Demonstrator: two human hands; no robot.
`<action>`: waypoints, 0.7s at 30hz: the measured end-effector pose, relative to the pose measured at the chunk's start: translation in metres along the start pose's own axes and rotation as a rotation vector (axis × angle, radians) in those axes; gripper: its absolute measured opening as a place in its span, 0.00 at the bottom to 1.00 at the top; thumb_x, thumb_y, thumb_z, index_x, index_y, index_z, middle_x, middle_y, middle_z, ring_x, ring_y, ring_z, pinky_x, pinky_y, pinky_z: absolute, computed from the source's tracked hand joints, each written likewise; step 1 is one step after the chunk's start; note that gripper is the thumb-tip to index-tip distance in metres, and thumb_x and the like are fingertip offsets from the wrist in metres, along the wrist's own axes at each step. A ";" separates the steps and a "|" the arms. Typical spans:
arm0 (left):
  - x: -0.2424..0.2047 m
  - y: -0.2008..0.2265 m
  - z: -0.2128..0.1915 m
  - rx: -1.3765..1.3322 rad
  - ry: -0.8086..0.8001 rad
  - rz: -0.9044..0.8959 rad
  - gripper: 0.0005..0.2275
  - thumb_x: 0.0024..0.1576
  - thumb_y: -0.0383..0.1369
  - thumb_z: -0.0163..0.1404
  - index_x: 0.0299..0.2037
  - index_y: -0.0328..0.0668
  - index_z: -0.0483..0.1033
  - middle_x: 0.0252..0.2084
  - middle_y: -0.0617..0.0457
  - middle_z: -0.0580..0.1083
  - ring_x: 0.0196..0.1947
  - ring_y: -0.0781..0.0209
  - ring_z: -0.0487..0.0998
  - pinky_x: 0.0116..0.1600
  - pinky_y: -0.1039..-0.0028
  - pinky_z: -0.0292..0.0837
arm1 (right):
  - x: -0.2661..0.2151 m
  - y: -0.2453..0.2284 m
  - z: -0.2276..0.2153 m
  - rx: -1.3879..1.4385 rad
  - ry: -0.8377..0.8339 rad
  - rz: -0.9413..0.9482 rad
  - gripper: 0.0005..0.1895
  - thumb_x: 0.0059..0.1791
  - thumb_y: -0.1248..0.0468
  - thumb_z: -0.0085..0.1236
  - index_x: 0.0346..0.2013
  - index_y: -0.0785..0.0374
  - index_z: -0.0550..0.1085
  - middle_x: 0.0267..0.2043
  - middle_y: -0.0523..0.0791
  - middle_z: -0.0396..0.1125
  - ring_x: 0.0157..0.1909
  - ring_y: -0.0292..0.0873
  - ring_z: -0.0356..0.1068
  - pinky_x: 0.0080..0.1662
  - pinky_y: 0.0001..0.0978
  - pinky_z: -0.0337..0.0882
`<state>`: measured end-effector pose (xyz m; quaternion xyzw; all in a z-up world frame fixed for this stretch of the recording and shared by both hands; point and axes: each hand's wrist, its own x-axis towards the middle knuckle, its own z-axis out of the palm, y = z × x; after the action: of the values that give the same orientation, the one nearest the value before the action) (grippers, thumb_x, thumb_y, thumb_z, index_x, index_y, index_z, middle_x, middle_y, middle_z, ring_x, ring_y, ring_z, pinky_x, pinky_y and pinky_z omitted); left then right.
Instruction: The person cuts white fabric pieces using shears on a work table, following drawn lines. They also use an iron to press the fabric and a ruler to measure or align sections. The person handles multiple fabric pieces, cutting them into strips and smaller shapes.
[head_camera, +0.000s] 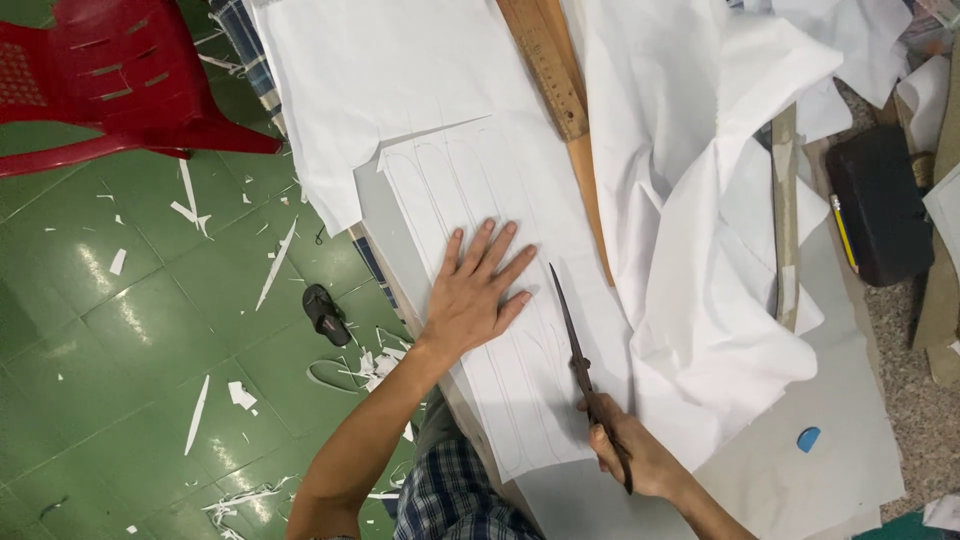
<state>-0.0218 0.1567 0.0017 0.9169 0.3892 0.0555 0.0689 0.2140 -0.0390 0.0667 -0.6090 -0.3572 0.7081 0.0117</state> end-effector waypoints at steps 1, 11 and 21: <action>0.001 -0.001 0.001 -0.002 0.000 0.000 0.26 0.69 0.54 0.31 0.75 0.61 0.60 0.79 0.51 0.51 0.79 0.48 0.45 0.79 0.49 0.33 | 0.002 -0.002 -0.001 0.000 0.000 0.002 0.47 0.41 0.27 0.30 0.60 0.58 0.65 0.21 0.40 0.62 0.22 0.39 0.69 0.31 0.30 0.74; 0.000 0.000 0.002 0.006 -0.049 -0.012 0.26 0.69 0.54 0.28 0.76 0.62 0.58 0.80 0.51 0.49 0.80 0.49 0.43 0.79 0.49 0.29 | 0.006 0.001 -0.003 0.003 0.065 0.029 0.39 0.44 0.31 0.36 0.50 0.59 0.70 0.17 0.40 0.61 0.15 0.38 0.67 0.25 0.29 0.73; -0.004 -0.001 -0.004 -0.057 0.033 -0.008 0.34 0.69 0.53 0.30 0.75 0.29 0.49 0.77 0.40 0.56 0.78 0.48 0.53 0.80 0.51 0.37 | 0.014 -0.041 -0.022 0.045 0.023 0.007 0.35 0.48 0.35 0.33 0.55 0.55 0.68 0.24 0.40 0.55 0.22 0.38 0.67 0.33 0.30 0.72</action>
<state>-0.0254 0.1548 0.0056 0.9119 0.3923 0.0814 0.0891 0.2121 0.0083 0.0764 -0.6181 -0.3386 0.7090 0.0270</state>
